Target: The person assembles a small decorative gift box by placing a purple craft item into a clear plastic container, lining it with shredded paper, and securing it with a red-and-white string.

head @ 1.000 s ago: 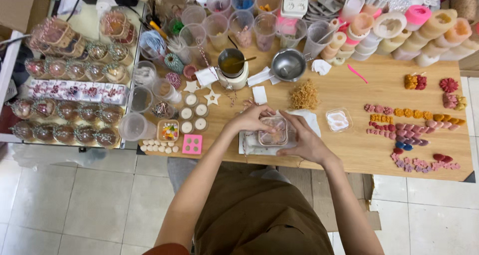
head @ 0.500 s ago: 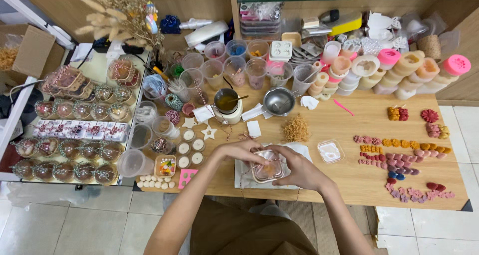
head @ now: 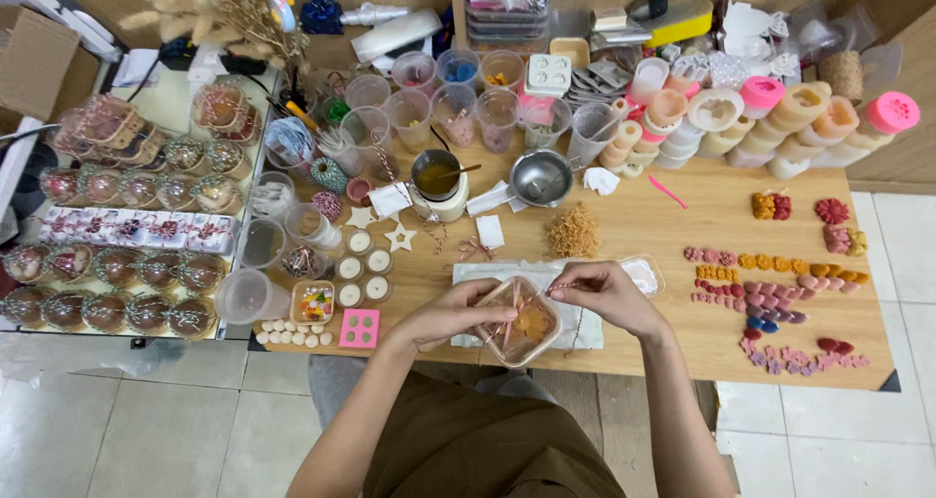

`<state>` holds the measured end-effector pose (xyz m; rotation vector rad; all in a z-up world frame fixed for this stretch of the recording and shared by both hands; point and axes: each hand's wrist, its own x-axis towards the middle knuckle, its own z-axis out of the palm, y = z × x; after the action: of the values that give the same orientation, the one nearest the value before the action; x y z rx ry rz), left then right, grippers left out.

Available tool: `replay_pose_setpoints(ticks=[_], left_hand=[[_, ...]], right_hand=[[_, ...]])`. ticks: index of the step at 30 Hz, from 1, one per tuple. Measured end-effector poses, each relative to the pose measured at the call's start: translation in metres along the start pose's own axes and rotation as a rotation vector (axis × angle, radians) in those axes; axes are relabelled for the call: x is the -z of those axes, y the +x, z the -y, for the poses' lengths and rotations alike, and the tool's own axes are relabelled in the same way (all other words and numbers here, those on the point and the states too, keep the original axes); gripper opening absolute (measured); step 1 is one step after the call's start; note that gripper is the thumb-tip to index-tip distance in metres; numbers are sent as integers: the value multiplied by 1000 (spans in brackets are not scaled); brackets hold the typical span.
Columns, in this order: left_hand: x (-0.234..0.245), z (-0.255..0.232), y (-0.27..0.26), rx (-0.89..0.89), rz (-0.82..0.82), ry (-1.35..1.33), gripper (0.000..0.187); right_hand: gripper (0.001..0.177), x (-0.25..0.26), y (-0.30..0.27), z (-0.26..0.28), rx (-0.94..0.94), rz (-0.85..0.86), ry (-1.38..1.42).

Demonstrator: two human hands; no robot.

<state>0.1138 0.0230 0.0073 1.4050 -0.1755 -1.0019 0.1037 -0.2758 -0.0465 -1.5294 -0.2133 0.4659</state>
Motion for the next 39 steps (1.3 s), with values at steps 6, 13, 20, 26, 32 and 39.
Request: replay_pose_setpoints(ticks=[6,13,20,26,32,39], left_hand=[[-30,-4,-13,-165,-197,-141,55],[-39,4,-5,-170,-302,-368,53],[-32,17,8,-160,-552,-418,57],[-28,25,11,-150,-686,-298,58],[-36,18,7,-168,-550,-496,57],[-46,9,6,-215,-502,-631,57]], right_hand=[[25,-18,9,-70,61,-78,250],[47,-80,13,-78,-91,-388,381],[28,-109,-7,-11,-72,-240,-121],[23,-125,-30,51,-105,-322,-521],[20,-143,-45,74,-86,-413,-685],[21,-155,-71,65,-101,-175,-618]])
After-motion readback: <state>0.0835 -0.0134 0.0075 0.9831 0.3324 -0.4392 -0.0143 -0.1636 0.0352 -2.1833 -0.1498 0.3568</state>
